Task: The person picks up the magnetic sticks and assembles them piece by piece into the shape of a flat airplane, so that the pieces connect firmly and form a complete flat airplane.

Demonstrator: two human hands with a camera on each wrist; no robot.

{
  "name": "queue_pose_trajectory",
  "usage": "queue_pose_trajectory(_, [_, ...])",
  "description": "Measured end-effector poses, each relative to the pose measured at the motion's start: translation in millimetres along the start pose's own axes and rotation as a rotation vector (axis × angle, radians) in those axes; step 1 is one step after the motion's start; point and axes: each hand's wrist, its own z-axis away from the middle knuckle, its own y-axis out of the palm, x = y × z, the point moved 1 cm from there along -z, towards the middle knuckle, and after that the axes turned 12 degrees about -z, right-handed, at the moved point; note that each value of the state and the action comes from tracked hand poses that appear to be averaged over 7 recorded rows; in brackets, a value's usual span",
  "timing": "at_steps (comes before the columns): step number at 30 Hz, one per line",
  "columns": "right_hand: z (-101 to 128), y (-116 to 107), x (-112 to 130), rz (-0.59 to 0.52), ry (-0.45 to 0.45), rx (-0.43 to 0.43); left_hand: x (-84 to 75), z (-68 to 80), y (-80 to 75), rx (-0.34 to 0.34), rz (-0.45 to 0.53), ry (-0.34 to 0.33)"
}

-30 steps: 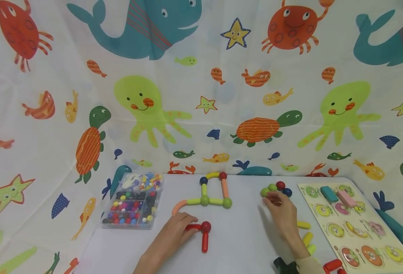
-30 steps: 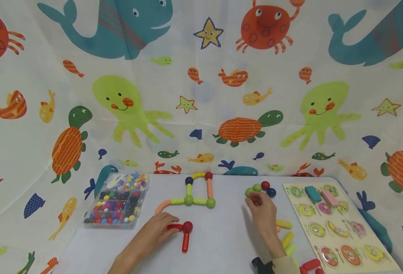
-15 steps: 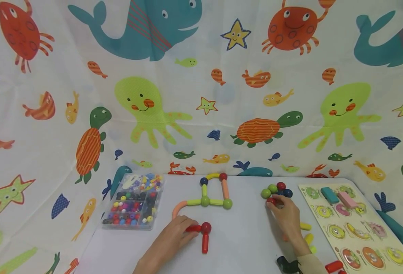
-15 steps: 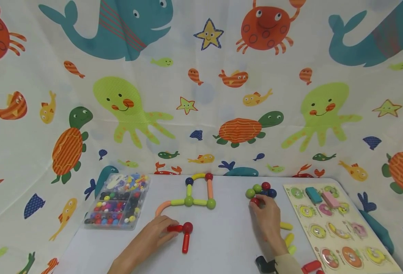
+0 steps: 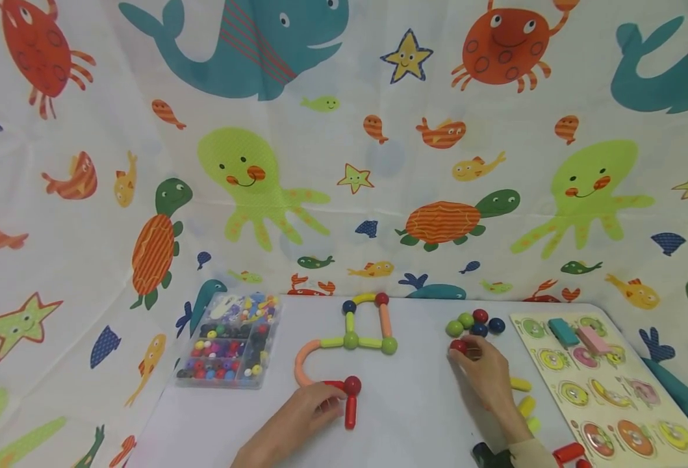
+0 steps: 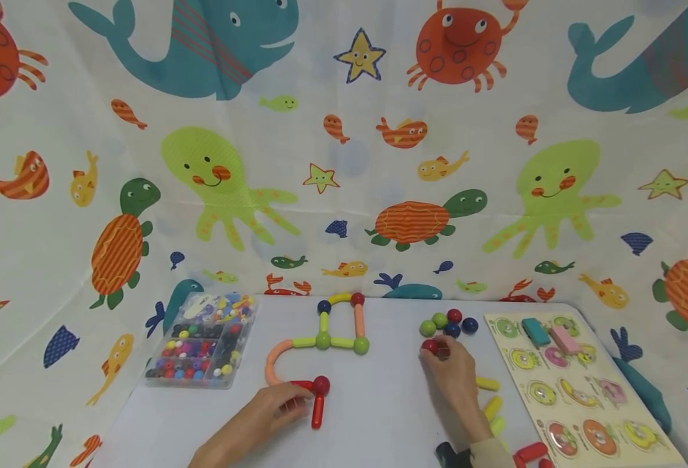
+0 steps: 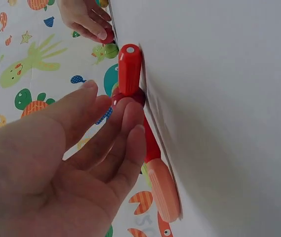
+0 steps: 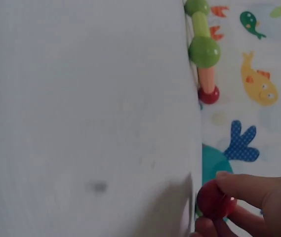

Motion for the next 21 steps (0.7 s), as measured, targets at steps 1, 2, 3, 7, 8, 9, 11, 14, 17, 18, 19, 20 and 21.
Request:
queue_pose_trajectory(1, [2,1,2,0.002,-0.006,0.009,-0.2,-0.3,1.2,0.008,0.005,0.012])
queue_pose_trajectory(2, [4,3,4,0.003,-0.013,0.018,-0.2,-0.4,2.7,0.013,-0.003,0.024])
queue_pose_trajectory(3, [6,6,6,0.003,-0.026,0.025,-0.3,-0.4,4.3,0.016,-0.016,0.037])
queue_pose_trajectory(7, [16,19,14,-0.010,-0.054,0.063,-1.2,0.1,10.4,0.025,-0.083,0.066])
queue_pose_trajectory(8, [20,23,17,-0.017,-0.056,0.075,-1.6,0.1,11.9,0.029,-0.100,0.067])
queue_pose_trajectory(9, [24,27,19,-0.021,-0.062,0.085,-2.3,0.1,13.2,0.037,-0.112,0.065])
queue_pose_trajectory(11, [32,35,24,-0.039,-0.066,0.106,-3.5,-0.7,15.1,0.051,-0.131,0.062])
queue_pose_trajectory(14, [45,48,31,-0.054,-0.074,0.140,-5.0,-2.2,16.9,0.071,-0.165,0.062])
queue_pose_trajectory(17, [59,59,36,-0.078,-0.076,0.202,-5.9,-3.0,18.1,0.063,-0.192,0.070])
queue_pose_trajectory(18, [63,62,38,-0.087,-0.077,0.230,-6.1,-3.2,18.5,0.058,-0.195,0.072])
queue_pose_trajectory(19, [68,66,39,-0.100,-0.075,0.264,-6.3,-3.1,18.8,0.052,-0.195,0.076])
queue_pose_trajectory(20, [73,69,40,-0.116,-0.070,0.300,-6.4,-3.2,19.2,0.044,-0.194,0.081])
queue_pose_trajectory(21, [78,72,40,-0.136,-0.064,0.342,-6.5,-3.2,19.5,0.036,-0.192,0.086])
